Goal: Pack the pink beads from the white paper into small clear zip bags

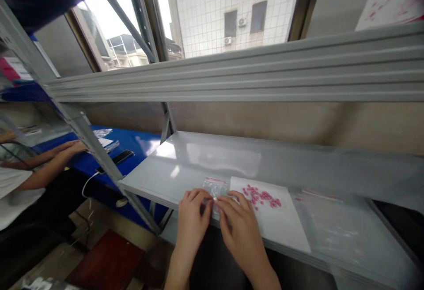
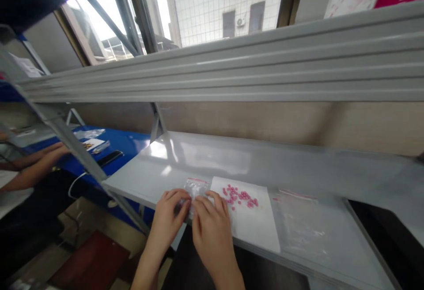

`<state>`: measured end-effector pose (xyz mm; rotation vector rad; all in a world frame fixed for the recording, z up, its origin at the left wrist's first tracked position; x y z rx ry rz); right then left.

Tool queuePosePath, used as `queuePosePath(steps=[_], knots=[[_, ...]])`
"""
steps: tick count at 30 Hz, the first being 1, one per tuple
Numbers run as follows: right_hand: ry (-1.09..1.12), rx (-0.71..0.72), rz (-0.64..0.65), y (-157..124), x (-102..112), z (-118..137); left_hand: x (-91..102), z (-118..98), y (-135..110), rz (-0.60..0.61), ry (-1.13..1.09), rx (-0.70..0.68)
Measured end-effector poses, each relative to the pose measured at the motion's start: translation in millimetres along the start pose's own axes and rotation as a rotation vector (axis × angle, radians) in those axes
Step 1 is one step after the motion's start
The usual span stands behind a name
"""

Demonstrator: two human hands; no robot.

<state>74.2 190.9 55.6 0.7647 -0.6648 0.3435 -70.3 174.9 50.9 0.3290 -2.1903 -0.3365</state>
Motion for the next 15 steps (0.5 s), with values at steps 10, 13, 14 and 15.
queuePosePath(steps=[10, 13, 14, 15], knots=[[0.205, -0.018, -0.097, -9.6, 12.9, -2.3, -0.7, 11.9, -0.7, -0.147, -0.172, 0.079], [0.267, -0.060, -0.134, -12.4, 12.2, -7.3, 4.7, 16.2, -1.6, -0.228, -0.239, 0.088], [0.297, -0.098, -0.160, -14.4, 13.8, -10.3, 6.7, 15.8, -2.2, -0.249, -0.255, 0.085], [0.329, -0.145, -0.188, -16.8, 16.2, -13.5, 8.9, 14.5, -3.1, -0.269, -0.278, 0.078]])
Point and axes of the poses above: each hand's wrist, its own y-axis towards the middle knuckle, its own x-axis out of the back of the hand, z = x × y, the point moved 6 cm from there along y, towards the middle knuckle, and after that the axes turned 9 degrees about z, right-handed, at the moved point
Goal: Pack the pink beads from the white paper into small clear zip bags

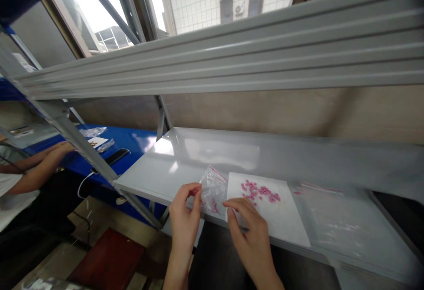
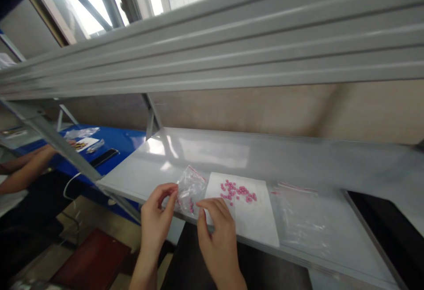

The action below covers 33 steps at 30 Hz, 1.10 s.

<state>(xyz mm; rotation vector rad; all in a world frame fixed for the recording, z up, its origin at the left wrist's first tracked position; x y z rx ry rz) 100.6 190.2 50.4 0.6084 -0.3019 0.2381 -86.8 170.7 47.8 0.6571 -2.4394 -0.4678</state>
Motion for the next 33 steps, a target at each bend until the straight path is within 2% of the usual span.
queuePosePath(steps=[3, 6, 8, 14, 21, 28, 33], knots=[[0.092, -0.143, -0.105, -4.8, 16.2, -5.9, 4.2, -9.9, -2.6, 0.003, -0.143, -0.016], [0.154, -0.225, -0.201, -8.2, 37.2, -9.8, 4.5, -24.9, -5.7, 0.104, -0.299, -0.051], [0.182, -0.264, -0.202, -8.3, 49.1, -14.9, 4.2, -35.1, -7.7, 0.178, -0.351, -0.087], [0.226, -0.399, 0.015, -6.1, 63.5, -31.8, -2.4, -48.9, -10.4, 0.312, -0.423, -0.124], [0.278, -0.425, 0.194, -6.0, 59.7, -23.6, -16.9, -55.3, -13.9, 0.416, -0.444, -0.128], [0.424, -0.470, 0.408, -12.9, 52.2, -23.3, -15.1, -46.2, -13.4, 0.411, -0.635, -0.012], [0.616, -0.508, 0.479, -15.2, 44.9, -18.4, -17.8, -36.0, -14.5, 0.377, -0.773, 0.155]])
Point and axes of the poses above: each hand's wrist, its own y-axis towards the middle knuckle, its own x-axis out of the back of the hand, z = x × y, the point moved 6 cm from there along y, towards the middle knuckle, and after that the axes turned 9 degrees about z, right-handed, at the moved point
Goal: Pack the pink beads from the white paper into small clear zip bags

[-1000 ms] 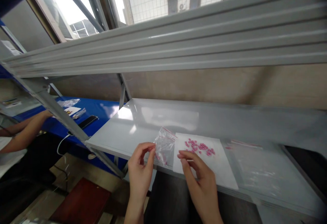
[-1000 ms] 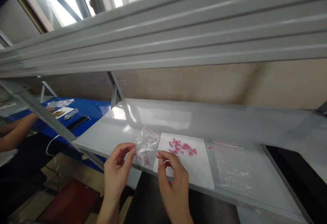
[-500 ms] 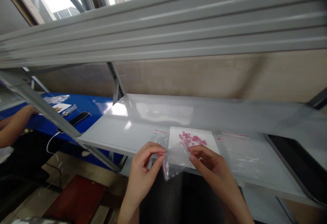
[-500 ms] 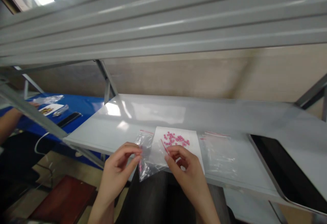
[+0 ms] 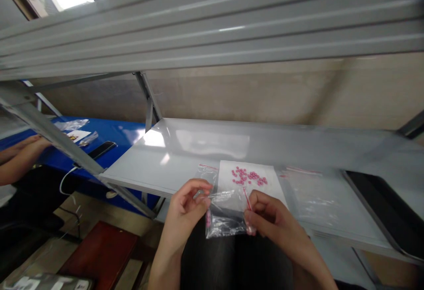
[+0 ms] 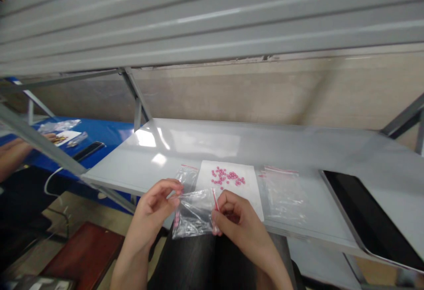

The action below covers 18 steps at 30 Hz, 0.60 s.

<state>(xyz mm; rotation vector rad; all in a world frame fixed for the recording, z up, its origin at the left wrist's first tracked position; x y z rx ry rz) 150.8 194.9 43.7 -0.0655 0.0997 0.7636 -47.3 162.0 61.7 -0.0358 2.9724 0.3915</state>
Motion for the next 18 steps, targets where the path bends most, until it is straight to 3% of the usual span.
queuePosePath(steps=[4, 11, 18], knots=[[0.082, 0.032, 0.062, -1.4, -4.4, -0.5, 2.7, 7.0, 0.7, -0.031, -0.065, 0.072], [0.122, 0.003, 0.105, -3.2, -8.7, -6.1, 5.0, 10.1, 1.4, -0.063, 0.036, 0.077], [0.150, -0.035, 0.179, -6.2, -17.3, -6.7, -3.4, -12.6, -6.4, -0.057, 0.289, -0.065]])
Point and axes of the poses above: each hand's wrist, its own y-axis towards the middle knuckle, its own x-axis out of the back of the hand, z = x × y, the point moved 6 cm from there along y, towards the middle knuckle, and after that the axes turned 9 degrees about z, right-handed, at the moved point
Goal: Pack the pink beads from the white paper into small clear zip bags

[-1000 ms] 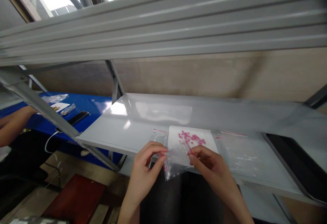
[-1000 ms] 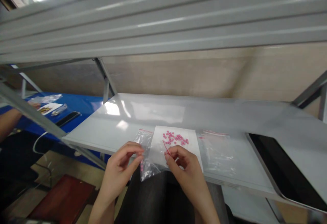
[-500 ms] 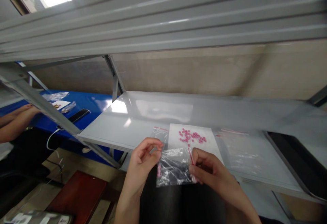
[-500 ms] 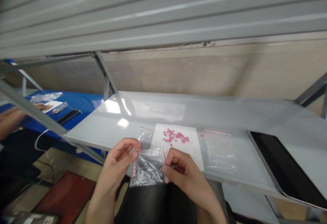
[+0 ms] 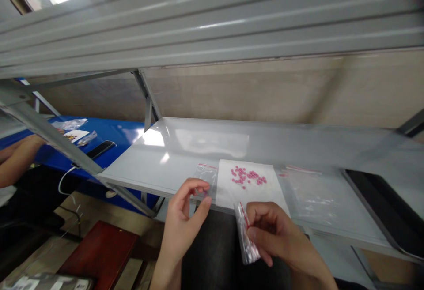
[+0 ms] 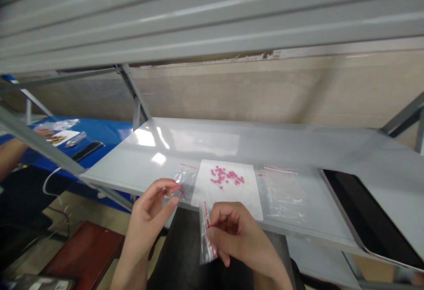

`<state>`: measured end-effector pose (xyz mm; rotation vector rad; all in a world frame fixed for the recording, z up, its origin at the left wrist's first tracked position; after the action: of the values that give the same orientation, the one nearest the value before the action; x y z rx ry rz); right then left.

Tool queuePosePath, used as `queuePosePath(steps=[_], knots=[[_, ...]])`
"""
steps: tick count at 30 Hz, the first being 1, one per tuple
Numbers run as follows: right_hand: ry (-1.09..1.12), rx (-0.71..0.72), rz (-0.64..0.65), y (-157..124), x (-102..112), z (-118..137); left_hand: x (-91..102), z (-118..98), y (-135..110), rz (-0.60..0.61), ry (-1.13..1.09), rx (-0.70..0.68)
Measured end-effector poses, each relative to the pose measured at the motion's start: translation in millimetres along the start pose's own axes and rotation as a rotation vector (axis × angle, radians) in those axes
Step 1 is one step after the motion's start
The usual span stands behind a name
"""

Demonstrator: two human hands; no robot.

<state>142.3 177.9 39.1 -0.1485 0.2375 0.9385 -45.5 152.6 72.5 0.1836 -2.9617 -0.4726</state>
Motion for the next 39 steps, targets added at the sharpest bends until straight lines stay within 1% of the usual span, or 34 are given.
queuePosePath(steps=[2, 5, 8, 10, 12, 14, 17, 21, 23, 26, 29, 31, 33, 36, 37, 39], knots=[[0.005, 0.013, -0.005, 1.6, -1.9, 0.0, -8.5, -8.9, -4.9, 0.072, 0.015, -0.038], [0.031, 0.034, 0.019, 6.4, -9.2, -0.1, -27.7, -15.2, -13.2, 0.206, -0.037, -0.042], [0.079, 0.050, 0.052, 11.3, -19.8, -0.3, -47.3, -13.2, -19.2, 0.316, -0.044, 0.018], [0.080, 0.005, 0.062, 13.5, -25.7, -3.5, -55.6, -8.6, -21.1, 0.366, -0.027, 0.078], [0.093, -0.056, 0.073, 14.4, -29.6, -7.9, -57.0, -3.1, -21.6, 0.373, -0.003, 0.130], [0.143, -0.078, 0.098, 14.6, -31.8, -9.9, -54.5, 1.7, -21.1, 0.370, 0.033, 0.169], [0.219, -0.062, 0.123, 14.3, -31.2, -8.5, -51.3, 3.9, -19.6, 0.402, 0.090, 0.190], [0.239, -0.035, 0.161, 13.2, -29.7, -3.0, -52.5, -1.7, -17.6, 0.469, 0.102, 0.171], [0.236, -0.038, 0.170, 12.6, -29.0, -1.1, -51.2, -5.9, -16.4, 0.451, 0.100, 0.148], [0.199, -0.049, 0.124, 11.7, -24.5, -0.2, -47.5, -12.6, -15.3, 0.392, 0.123, 0.087], [0.083, -0.081, 0.056, 10.3, -20.4, -1.1, -49.7, -15.5, -16.6, 0.414, 0.184, 0.049], [-0.007, -0.103, 0.020, 9.3, -20.4, -1.0, -50.8, -15.8, -17.3, 0.399, 0.244, 0.024], [-0.134, -0.075, -0.068, 8.2, -19.3, 3.6, -50.2, -15.7, -17.1, 0.345, 0.304, -0.005], [-0.332, 0.011, -0.226, 6.0, -18.9, 15.0, -49.5, -15.9, -16.4, 0.273, 0.373, -0.049], [-0.365, 0.026, -0.249, 5.6, -20.1, 17.4, -49.5, -16.4, -16.2, 0.260, 0.385, -0.060], [-0.389, 0.037, -0.252, 5.7, -23.5, 19.9, -50.3, -18.6, -16.0, 0.260, 0.400, -0.078]])
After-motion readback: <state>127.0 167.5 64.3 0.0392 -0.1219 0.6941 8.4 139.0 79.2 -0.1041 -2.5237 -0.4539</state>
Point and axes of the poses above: each hand's wrist, its own y-axis towards the middle knuckle, its own x-axis out of the back of the hand, z = x × y, the point moved 6 cm from there along y, towards the middle knuckle, and after that the axes turned 9 degrees about z, right-handed, at the moved point
